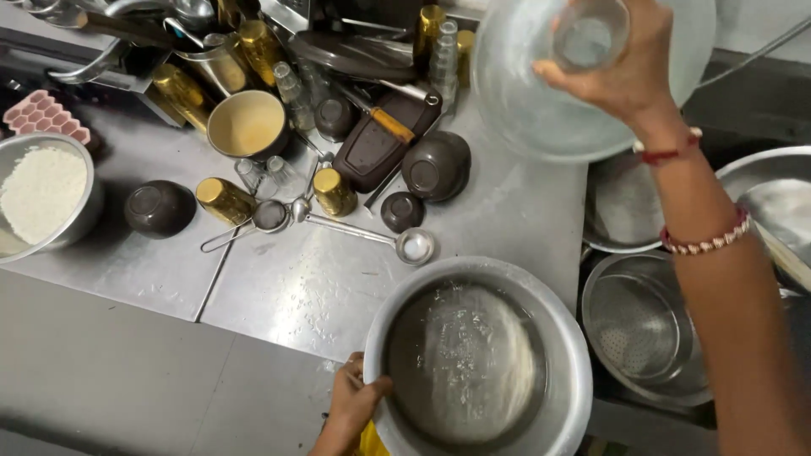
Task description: The person secures a pressure cooker lid on a gas stove, then moves to a prep area to transfer cooked pasta from a colander into a bowl. They pour water from a large dispenser into a pot and rinse several small glasses under a tap before placing them in a tray.
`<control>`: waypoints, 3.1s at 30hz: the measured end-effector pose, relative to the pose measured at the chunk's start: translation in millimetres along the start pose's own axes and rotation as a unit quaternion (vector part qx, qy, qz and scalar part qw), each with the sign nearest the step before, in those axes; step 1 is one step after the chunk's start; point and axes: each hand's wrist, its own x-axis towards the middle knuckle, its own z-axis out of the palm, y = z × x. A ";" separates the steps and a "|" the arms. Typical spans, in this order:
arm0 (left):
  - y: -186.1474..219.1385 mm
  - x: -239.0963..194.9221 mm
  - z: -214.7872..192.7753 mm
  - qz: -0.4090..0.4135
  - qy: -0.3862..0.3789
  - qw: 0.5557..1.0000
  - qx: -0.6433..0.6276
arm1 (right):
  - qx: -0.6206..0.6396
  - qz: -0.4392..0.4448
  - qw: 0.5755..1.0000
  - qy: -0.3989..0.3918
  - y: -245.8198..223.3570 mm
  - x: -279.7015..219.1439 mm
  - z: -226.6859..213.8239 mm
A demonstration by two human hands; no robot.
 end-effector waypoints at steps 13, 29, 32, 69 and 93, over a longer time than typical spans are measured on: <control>208.7 19.7 77.8 0.432 0.000 0.885 0.173 | 0.144 0.087 0.984 -0.058 37.4 40.1 20.4; 336.8 102.5 240.3 0.626 0.011 0.766 -0.145 | 0.102 0.077 0.990 -0.053 -29.4 6.6 39.5; 353.7 101.1 259.4 0.595 0.051 0.791 -0.129 | 0.112 0.058 0.992 -0.010 -15.7 4.7 29.6; 366.9 137.7 288.0 0.687 -0.119 0.717 0.003 | 0.159 0.122 0.975 0.095 17.9 0.9 1.5; 393.8 135.8 286.3 0.620 -0.060 0.769 0.143 | 0.407 0.193 0.893 0.008 122.5 59.8 -36.6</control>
